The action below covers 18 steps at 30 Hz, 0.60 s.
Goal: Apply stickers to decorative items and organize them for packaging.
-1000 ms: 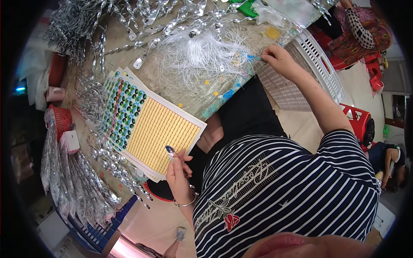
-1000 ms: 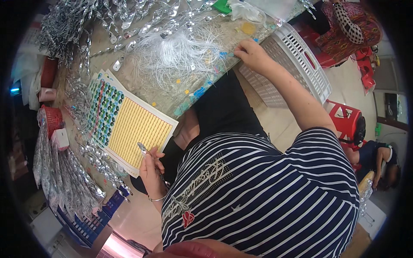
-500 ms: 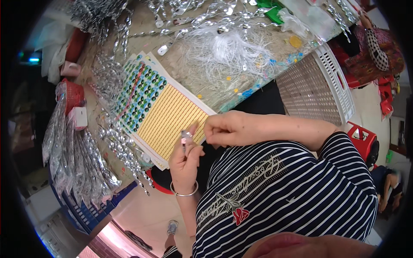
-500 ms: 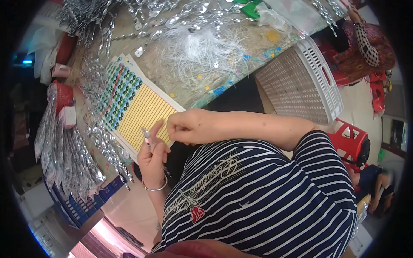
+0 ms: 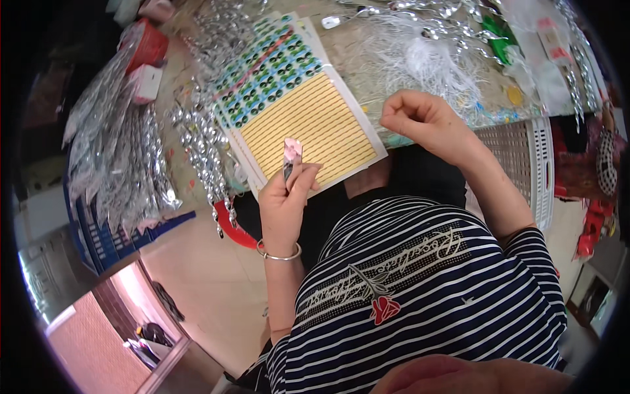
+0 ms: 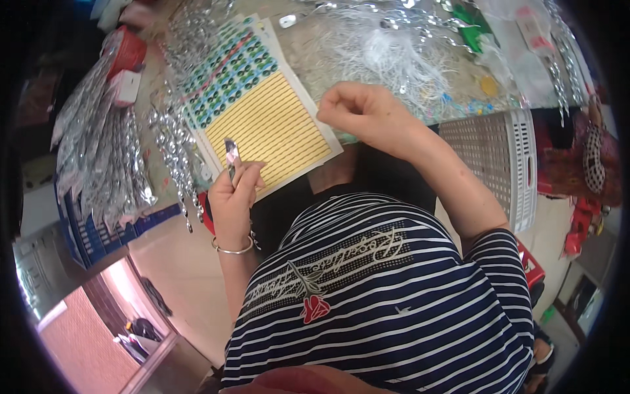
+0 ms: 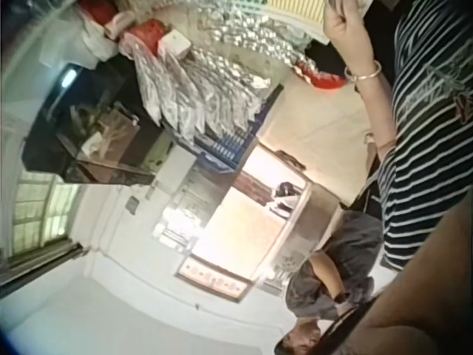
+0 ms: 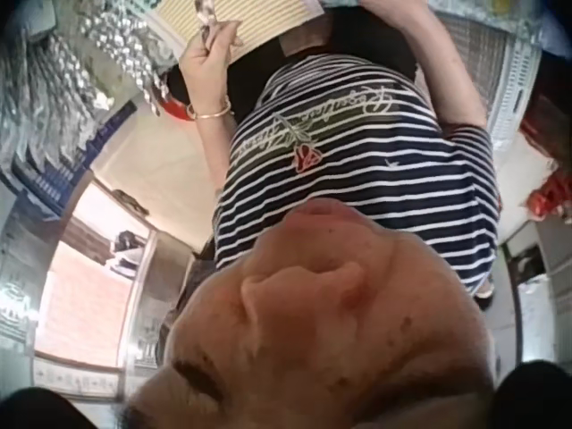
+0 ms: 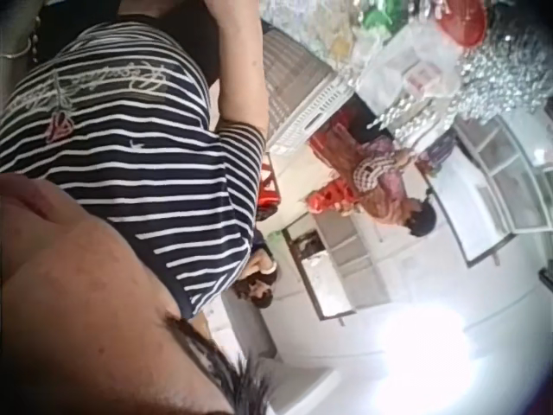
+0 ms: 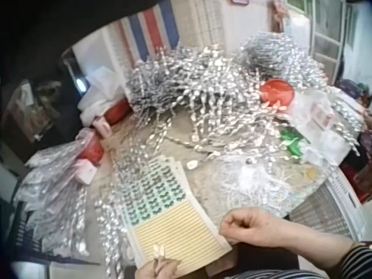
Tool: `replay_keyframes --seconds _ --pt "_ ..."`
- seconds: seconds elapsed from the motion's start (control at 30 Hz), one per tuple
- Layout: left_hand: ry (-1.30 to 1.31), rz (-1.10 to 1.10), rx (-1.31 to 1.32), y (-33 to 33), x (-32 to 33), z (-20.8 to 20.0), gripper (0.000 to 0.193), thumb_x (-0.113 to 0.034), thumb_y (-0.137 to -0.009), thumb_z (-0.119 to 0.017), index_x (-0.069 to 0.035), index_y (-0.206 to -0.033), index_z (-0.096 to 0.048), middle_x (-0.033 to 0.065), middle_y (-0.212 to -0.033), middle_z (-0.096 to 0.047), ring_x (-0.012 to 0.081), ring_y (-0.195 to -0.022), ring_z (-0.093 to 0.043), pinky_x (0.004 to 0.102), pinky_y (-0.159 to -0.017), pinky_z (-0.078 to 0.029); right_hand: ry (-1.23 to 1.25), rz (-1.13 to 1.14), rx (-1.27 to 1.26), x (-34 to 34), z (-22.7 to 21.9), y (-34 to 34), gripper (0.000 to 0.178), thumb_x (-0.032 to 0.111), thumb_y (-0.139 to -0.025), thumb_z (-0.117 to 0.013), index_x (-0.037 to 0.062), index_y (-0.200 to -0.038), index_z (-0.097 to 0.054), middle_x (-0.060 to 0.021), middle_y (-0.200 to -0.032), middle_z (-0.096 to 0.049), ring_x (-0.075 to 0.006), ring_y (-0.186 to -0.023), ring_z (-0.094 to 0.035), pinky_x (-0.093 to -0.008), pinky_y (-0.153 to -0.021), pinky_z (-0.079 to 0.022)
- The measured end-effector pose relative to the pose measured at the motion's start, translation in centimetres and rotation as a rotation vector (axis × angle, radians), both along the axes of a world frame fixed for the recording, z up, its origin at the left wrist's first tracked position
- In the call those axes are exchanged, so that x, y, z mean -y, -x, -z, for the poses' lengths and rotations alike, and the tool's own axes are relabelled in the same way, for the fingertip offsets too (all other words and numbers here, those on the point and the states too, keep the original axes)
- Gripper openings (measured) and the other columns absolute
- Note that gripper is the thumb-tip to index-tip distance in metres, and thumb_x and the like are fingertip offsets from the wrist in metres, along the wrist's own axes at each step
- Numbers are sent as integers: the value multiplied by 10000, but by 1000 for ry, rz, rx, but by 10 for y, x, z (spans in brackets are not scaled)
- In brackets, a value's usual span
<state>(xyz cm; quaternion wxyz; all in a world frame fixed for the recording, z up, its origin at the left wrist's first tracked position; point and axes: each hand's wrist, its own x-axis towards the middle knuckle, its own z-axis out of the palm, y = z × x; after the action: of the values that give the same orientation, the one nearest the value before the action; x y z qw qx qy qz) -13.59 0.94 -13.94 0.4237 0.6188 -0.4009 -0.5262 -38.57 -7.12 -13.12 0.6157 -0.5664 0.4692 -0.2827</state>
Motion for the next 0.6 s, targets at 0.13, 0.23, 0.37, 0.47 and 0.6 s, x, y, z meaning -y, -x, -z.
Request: replay_keyframes --seconds 0.13,0.23,0.37,0.47,0.6 --pt "16 45 23 6 8 -4 183 -128 -874 -645 9 -993 -671 -6 -715 -603 30 -613 -497 172 -537 -370 501 -47 -278 8 12 -13 231 111 -860 -628 54 -1083 -597 7 -861 -615 -80 -693 -543 -218 -629 -431" --pt "-27 49 21 11 11 -3 200 -129 -876 -642 14 -1014 -660 -2 -740 -610 45 -666 -537 188 -596 -416 727 -86 -218 0 6 -39 450 117 -833 -638 77 -1263 -515 -81 -1098 -639 -212 -773 -627 -284 -690 -493" --pt "34 64 -75 9 13 0 198 -140 -882 -636 12 -1007 -654 2 -751 -617 51 -690 -557 192 -621 -432 358 -357 -160 -9 3 -64 360 133 -839 -637 58 -1184 -562 -111 -942 -674 -207 -707 -640 -302 -616 -506" --pt "-13 85 -65 1 12 2 197 -169 -892 -626 0 -989 -655 -7 -749 -622 41 -669 -535 185 -599 -419 478 -329 -207 -7 10 -68 175 150 -821 -658 28 -945 -651 -107 -775 -666 -236 -658 -663 -304 -571 -505" --pt "-121 111 -44 -5 11 2 211 -218 -890 -630 -15 -947 -653 -20 -733 -617 20 -621 -487 181 -549 -385 546 -398 -235 -2 11 -68 151 135 -800 -666 32 -909 -655 -112 -786 -667 -231 -679 -661 -311 -591 -505"
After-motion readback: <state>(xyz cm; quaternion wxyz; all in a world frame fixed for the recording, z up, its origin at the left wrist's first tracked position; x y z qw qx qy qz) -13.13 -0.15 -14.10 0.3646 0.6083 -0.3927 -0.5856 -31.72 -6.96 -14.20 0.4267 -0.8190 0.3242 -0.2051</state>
